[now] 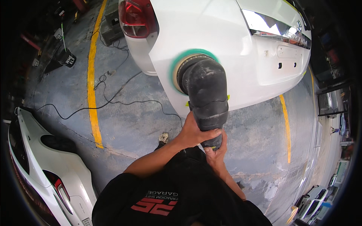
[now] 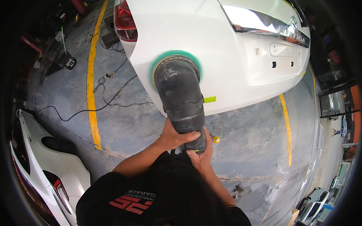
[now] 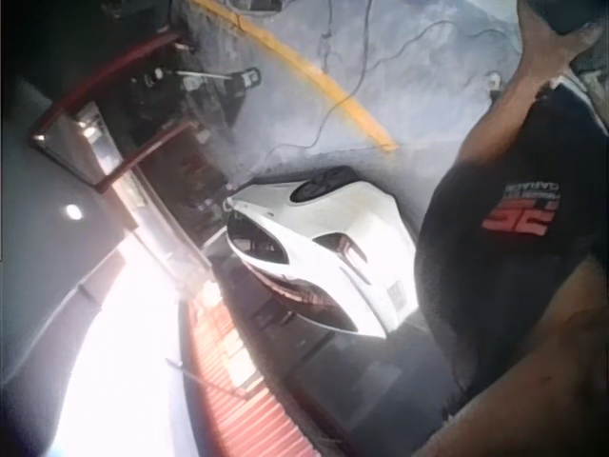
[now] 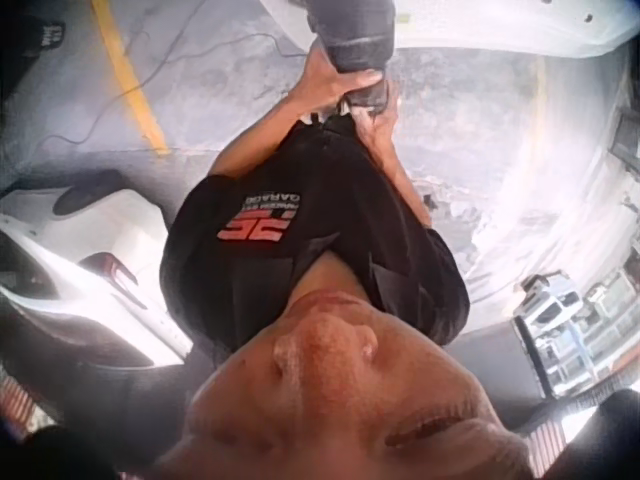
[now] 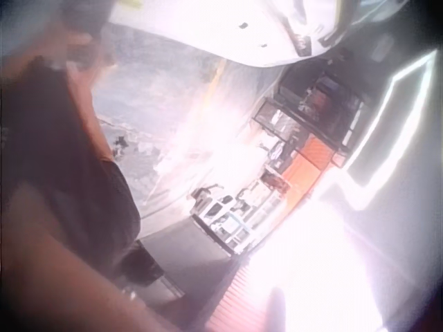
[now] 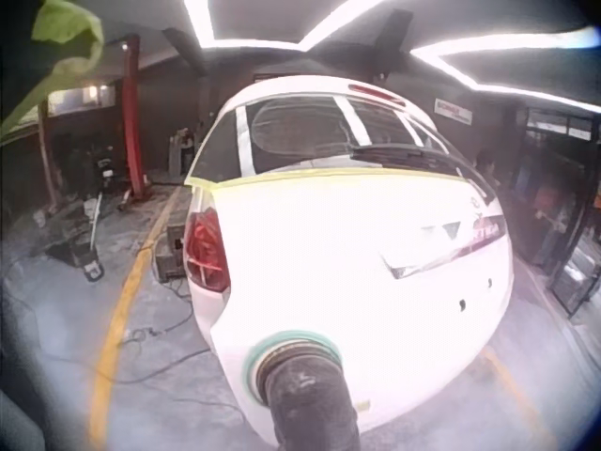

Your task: The person uses a rotary polisher with a green pad to buff the surface of a white car rear bumper. The bumper is masked with green tape along its edges. The person moves the polisher systematically across the bumper's flat and curved areas.

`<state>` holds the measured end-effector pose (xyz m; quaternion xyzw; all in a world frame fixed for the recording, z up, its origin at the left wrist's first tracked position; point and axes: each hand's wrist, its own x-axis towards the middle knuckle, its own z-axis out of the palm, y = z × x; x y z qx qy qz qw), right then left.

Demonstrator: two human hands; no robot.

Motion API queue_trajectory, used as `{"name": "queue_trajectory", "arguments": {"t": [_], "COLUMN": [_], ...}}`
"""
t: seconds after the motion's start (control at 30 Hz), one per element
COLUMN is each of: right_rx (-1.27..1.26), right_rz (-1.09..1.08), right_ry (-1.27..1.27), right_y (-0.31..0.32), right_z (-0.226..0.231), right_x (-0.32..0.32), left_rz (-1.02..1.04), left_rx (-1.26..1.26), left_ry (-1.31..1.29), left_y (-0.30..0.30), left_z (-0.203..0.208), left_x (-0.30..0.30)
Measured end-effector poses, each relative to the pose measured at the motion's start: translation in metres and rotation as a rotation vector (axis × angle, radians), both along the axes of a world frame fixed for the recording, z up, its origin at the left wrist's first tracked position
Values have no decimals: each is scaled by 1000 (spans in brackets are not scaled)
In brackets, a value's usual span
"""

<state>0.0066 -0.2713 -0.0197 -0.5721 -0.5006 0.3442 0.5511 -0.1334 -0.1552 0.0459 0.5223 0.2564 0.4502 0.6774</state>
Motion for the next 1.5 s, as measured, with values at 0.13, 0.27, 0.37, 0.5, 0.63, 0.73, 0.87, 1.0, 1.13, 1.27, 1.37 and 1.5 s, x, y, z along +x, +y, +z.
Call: {"name": "queue_trajectory", "arguments": {"t": [0.13, 0.27, 0.37, 0.5, 0.63, 0.73, 0.87, 1.0, 1.13, 1.27, 1.37, 1.5], "right_rx": [-38, -74, 38, 113, 157, 179, 188, 72, 90, 205, 222, 262], "right_rz": [224, 358, 333, 237, 216, 223, 238, 361, 366, 286, 254, 211], "right_ry": [-205, -273, -342, -307, -283, -254, -330, -414, -435, -374, -373, -371], "right_y": [12, -15, 8, 37, 20, -1, -19, -39, -51, -35, -9, 24], "right_z": [19, -9, 0, 12, -20, -47, -70, -86, -106, -105, -83, -59], "right_x": [-33, -25, -33, -56, -53, -46, -34, -19, -10, -26, -49, -65], "left_rz": [-2, 70, 85, 34, 1, 1, -63, -67, -91, -50, 4, 34], "left_rx": [-108, -106, -95, -66, -76, -103, -88, -215, -248, -181, -138, -104], "left_ry": [-85, -58, -154, -117, -58, 25, 116, 80, 79, 167, 193, 112], "left_y": [-6, -47, -30, 3, -17, -40, -59, -82, -91, -84, -56, -22], "left_z": [0, -28, -21, -3, -28, -45, -69, -87, -87, -83, -59, -22], "left_x": [-54, -57, -64, -85, -85, -82, -84, -82, -76, -87, -105, -104]}}
